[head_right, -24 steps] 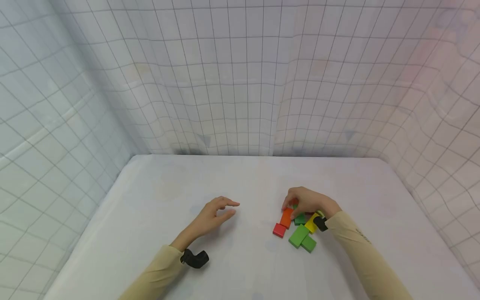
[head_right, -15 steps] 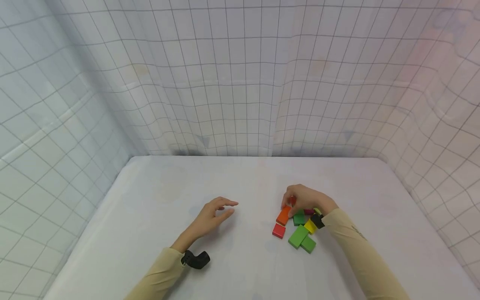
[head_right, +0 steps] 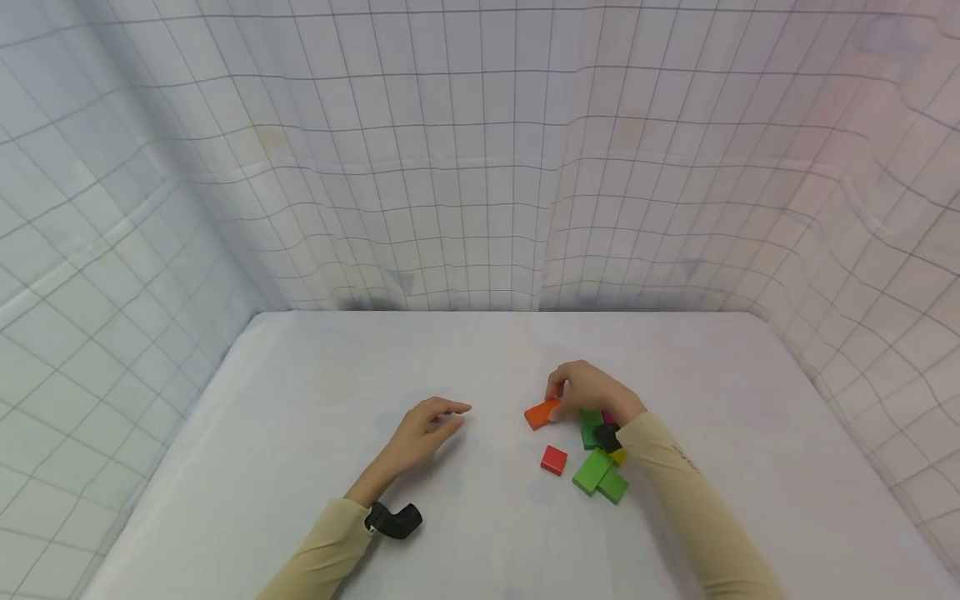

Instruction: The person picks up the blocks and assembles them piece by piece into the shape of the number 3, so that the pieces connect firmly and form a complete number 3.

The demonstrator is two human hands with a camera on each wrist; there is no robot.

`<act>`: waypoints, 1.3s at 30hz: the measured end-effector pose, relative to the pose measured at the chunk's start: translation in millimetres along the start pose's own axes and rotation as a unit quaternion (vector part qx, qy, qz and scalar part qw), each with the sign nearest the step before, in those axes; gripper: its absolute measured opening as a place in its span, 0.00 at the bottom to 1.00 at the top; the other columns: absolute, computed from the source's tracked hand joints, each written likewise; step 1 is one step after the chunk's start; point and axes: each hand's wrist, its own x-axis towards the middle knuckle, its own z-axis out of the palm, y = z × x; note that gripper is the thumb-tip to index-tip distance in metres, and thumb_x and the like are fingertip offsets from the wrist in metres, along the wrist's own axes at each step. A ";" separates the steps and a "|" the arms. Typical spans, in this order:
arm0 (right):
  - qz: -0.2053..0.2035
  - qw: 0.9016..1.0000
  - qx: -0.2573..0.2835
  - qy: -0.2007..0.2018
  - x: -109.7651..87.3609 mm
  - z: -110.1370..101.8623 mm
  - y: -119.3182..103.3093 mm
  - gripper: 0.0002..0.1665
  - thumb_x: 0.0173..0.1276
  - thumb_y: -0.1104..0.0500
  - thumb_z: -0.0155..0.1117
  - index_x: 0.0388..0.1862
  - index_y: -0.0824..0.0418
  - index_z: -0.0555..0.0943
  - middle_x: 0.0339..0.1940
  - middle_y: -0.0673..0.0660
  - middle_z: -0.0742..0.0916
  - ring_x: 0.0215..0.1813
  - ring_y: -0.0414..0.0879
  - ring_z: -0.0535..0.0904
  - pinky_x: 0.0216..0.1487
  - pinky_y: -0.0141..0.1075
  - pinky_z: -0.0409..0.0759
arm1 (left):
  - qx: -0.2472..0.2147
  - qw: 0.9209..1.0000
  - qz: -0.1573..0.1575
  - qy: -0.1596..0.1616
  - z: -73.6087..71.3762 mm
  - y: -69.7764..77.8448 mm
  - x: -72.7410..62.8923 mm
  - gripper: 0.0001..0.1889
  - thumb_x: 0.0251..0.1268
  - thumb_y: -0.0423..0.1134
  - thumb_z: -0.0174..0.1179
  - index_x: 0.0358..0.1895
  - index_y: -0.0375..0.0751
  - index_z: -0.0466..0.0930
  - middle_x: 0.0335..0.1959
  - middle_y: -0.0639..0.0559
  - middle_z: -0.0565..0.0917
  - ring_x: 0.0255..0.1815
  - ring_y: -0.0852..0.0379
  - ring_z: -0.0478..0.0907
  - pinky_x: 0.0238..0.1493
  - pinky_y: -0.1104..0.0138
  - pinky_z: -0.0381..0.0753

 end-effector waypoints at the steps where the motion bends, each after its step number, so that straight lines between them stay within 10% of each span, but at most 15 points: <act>1: 0.002 1.000 0.001 0.003 1.5 1.4 -2.7 0.10 0.51 0.59 0.77 0.29 0.53 0.82 0.33 0.50 0.79 0.39 0.47 0.71 0.39 0.39 0.71 | 0.001 1.000 -0.002 0.003 0.3 -0.8 0.0 0.15 0.70 0.42 0.56 0.52 0.39 0.82 0.48 0.49 0.80 0.47 0.52 0.74 0.45 0.58 0.73; 39: 0.030 0.998 -0.038 0.029 33.0 48.7 -67.9 0.15 0.50 0.48 0.78 0.26 0.51 0.79 0.25 0.47 0.78 0.30 0.44 0.72 0.30 0.37 0.69 | -0.006 1.000 -0.001 0.030 5.4 -17.4 -1.0 0.14 0.67 0.35 0.58 0.53 0.35 0.80 0.44 0.47 0.81 0.42 0.53 0.74 0.43 0.61 0.72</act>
